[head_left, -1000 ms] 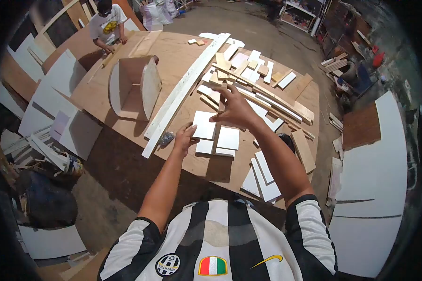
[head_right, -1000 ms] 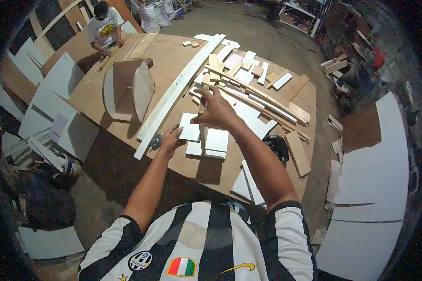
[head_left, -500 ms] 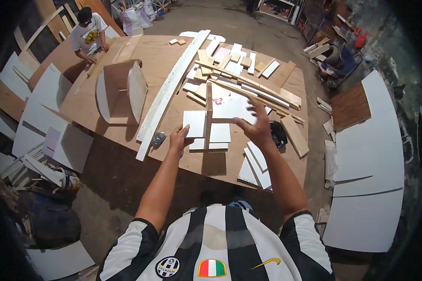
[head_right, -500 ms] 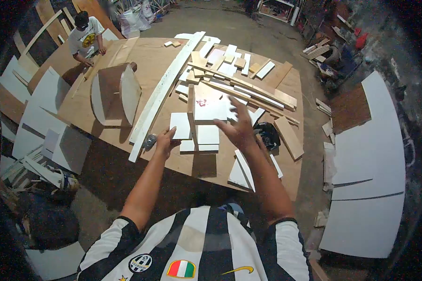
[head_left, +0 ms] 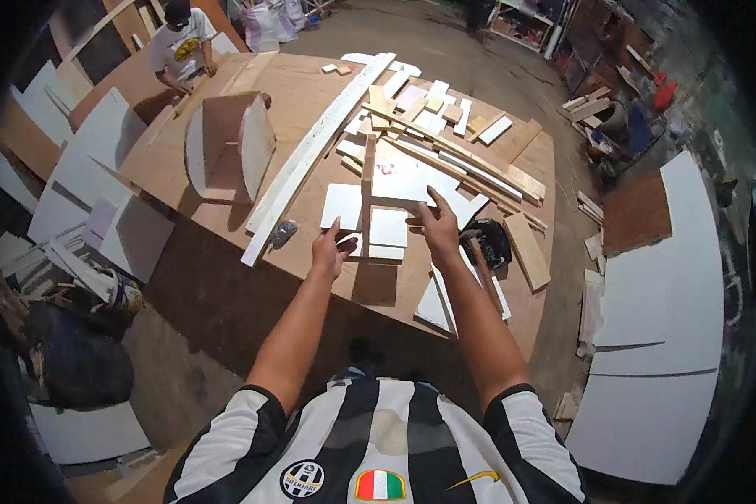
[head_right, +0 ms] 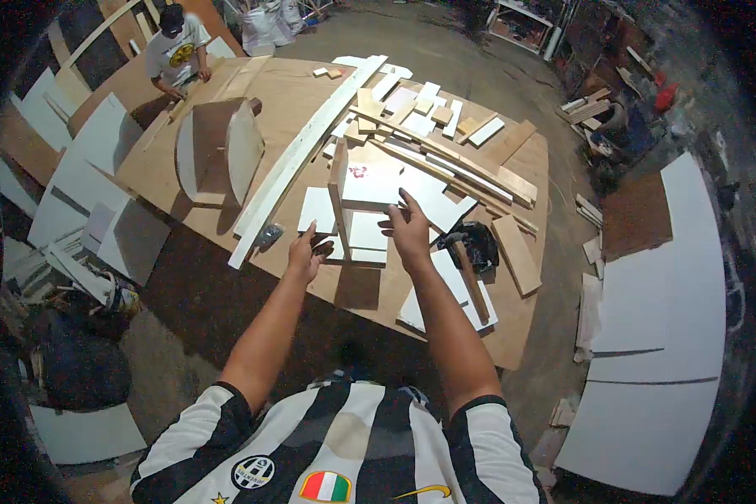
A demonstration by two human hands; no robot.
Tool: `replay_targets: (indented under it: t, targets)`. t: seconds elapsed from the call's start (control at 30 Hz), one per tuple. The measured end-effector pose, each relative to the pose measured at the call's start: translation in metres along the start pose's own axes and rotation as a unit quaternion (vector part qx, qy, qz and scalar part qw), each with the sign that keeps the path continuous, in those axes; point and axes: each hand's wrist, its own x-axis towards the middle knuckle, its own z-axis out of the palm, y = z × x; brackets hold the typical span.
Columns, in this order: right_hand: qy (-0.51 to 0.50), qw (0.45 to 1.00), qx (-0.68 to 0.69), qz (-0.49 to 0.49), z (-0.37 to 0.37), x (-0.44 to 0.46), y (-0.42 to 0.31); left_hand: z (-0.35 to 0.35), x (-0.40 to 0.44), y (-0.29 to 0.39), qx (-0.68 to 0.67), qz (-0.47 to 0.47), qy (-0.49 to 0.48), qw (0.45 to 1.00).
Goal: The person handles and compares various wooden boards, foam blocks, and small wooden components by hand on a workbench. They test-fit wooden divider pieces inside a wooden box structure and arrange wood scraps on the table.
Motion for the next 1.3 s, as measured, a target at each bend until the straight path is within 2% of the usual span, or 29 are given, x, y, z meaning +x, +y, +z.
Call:
replay_targets:
  t: [0.1, 0.17, 0.23, 0.3, 0.37, 0.43, 0.5, 0.57, 0.7, 0.77, 1.0, 1.07, 1.1, 1.17, 1.23, 1.3]
  targets:
    - [-0.006, 0.998, -0.054, 0.008, -0.011, -0.013, -0.01, 0.002, -0.016, -0.007, -0.006, 0.003, -0.012, 1.0]
    - [-0.014, 0.998, -0.058, 0.004, -0.034, -0.02, 0.005, 0.008, -0.036, -0.016, 0.013, -0.004, 0.029, 0.999]
    - [-0.022, 0.998, -0.062, 0.001, -0.064, -0.034, 0.024, -0.007, -0.038, -0.046, 0.027, -0.006, 0.034, 0.999]
    - [-0.013, 0.995, -0.09, 0.03, -0.095, -0.055, 0.04, -0.021, -0.053, -0.08, 0.105, -0.024, 0.059, 0.992]
    - [-0.006, 0.992, -0.105, 0.064, -0.126, -0.079, 0.054, -0.061, -0.054, -0.133, 0.086, -0.042, 0.013, 0.995]
    - [0.002, 0.988, -0.117, 0.097, -0.156, -0.105, 0.066, -0.077, -0.06, -0.183, 0.04, -0.11, 0.093, 0.989]
    - [0.013, 0.985, -0.116, 0.126, -0.191, -0.125, 0.094, -0.107, -0.071, -0.224, 0.016, -0.111, 0.121, 0.986]
    - [0.038, 0.981, -0.113, 0.155, -0.223, -0.147, 0.116, -0.097, -0.125, -0.216, 0.091, -0.089, 0.201, 0.971]
    - [0.043, 0.973, -0.156, 0.166, -0.283, -0.177, 0.159, -0.155, -0.156, -0.247, 0.061, -0.133, 0.213, 0.966]
    - [0.051, 0.969, -0.152, 0.186, -0.296, -0.197, 0.147, -0.157, -0.173, -0.256, 0.031, -0.164, 0.334, 0.928]
    - [0.081, 0.967, -0.148, 0.192, -0.327, -0.216, 0.134, -0.105, -0.194, -0.265, 0.12, -0.182, 0.283, 0.934]
    - [0.083, 0.967, -0.15, 0.188, -0.331, -0.21, 0.141, -0.074, -0.189, -0.265, 0.164, -0.192, 0.182, 0.95]
    - [0.075, 0.963, -0.176, 0.189, -0.333, -0.206, 0.145, -0.06, -0.18, -0.269, 0.166, -0.193, 0.181, 0.95]
    - [0.068, 0.958, -0.202, 0.191, -0.335, -0.195, 0.164, -0.036, -0.161, -0.28, 0.196, -0.211, 0.075, 0.955]
    - [0.023, 0.946, -0.302, 0.118, -0.33, -0.181, 0.178, -0.009, -0.144, -0.292, 0.228, -0.187, 0.046, 0.954]
    - [0.0, 0.931, -0.348, 0.112, -0.32, -0.167, 0.172, 0.019, -0.127, -0.299, 0.259, -0.163, 0.015, 0.952]
